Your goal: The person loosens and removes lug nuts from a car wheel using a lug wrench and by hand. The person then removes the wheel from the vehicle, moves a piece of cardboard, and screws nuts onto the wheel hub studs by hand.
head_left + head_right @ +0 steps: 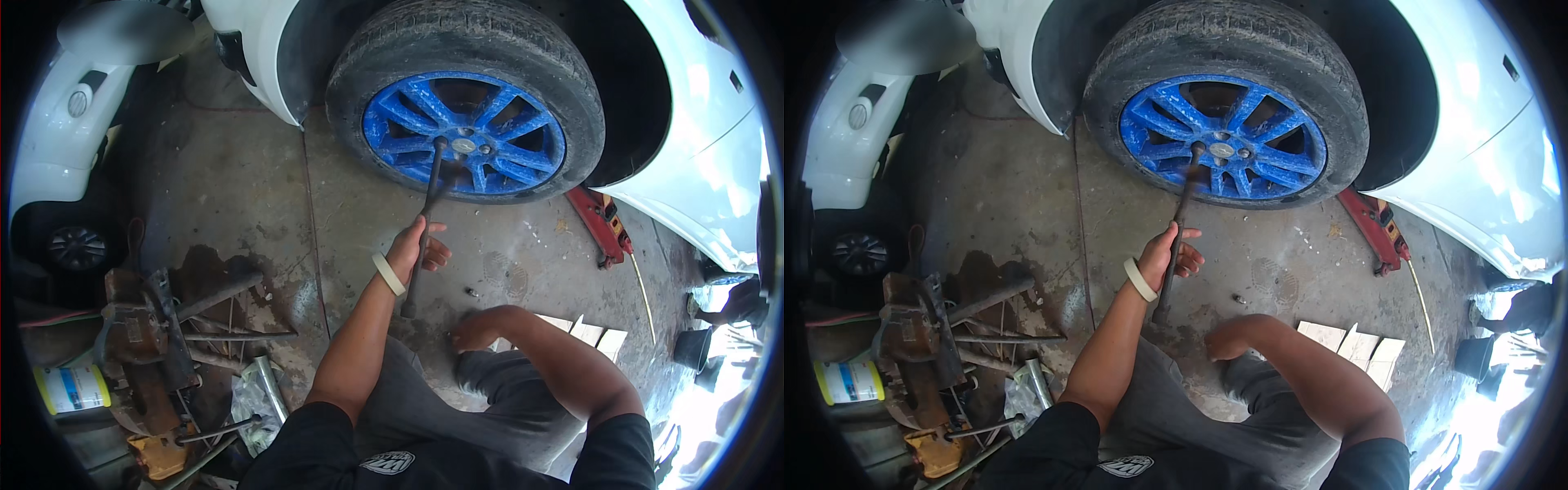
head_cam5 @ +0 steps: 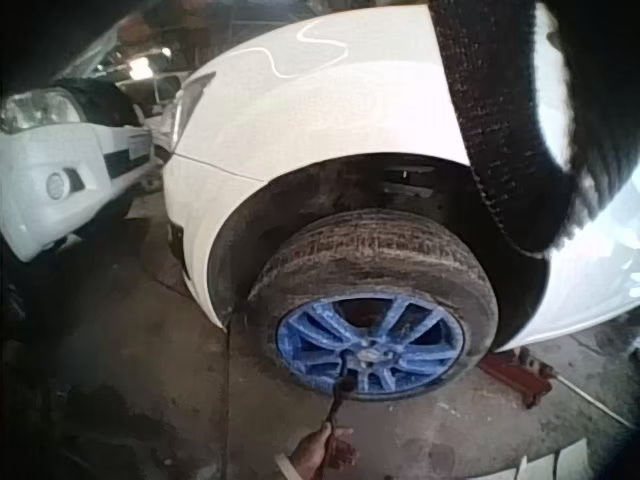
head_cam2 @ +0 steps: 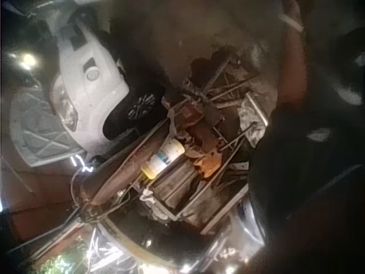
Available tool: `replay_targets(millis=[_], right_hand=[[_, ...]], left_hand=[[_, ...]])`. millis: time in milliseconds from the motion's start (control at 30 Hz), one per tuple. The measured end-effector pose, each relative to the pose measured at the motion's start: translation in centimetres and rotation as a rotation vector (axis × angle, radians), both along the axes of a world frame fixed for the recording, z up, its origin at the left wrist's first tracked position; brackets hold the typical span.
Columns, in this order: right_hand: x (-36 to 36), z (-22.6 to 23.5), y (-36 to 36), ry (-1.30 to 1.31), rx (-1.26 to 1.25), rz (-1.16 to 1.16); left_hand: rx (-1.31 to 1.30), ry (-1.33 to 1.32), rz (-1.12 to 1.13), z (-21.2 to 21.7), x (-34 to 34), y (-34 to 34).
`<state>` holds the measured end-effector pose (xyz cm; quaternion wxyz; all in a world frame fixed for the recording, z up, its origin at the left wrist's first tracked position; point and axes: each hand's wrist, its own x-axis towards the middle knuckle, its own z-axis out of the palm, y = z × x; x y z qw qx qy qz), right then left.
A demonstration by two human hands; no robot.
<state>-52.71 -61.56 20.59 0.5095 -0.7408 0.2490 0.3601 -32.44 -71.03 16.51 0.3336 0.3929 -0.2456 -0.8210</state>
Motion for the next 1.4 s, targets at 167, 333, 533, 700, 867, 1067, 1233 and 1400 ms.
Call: replay_targets(millis=[167,333,533,700,867,1067,1233,1400], right_hand=[[-1.2,-0.1,-2.6,-0.004,-0.057,-0.07],[-1.7,-0.9,-2.8,0.177,0.005,-0.092],[-5.5,-8.4,-2.8,-0.125,-0.297,-0.302],[-8.3,-12.8,-5.0,0.092,-0.4,-0.317],[-8.1,-12.5,-5.3,0.009,-0.422,-0.361],[-8.0,-10.1,-4.7,-0.322,-0.501,0.037],[-8.1,-6.4,-4.2,0.016,-0.284,-0.491],[-8.2,-5.2,-4.2,-0.071,-0.292,-0.537]], left_hand=[[-0.116,-0.441,0.114,-0.1,-1.8,0.3],[-0.066,-0.464,0.279,-0.5,-2.6,0.2],[0.019,0.046,0.143,-1.0,-0.7,-0.6],[-0.056,-0.105,0.051,0.2,-0.5,0.0],[-0.201,-0.582,0.076,-0.7,-2.3,0.1],[0.152,-0.04,0.15,-3.0,-1.2,-1.4],[0.119,-0.037,0.142,-3.8,-2.2,-0.6],[-0.098,-0.338,0.476,-4.1,-2.3,0.3]])
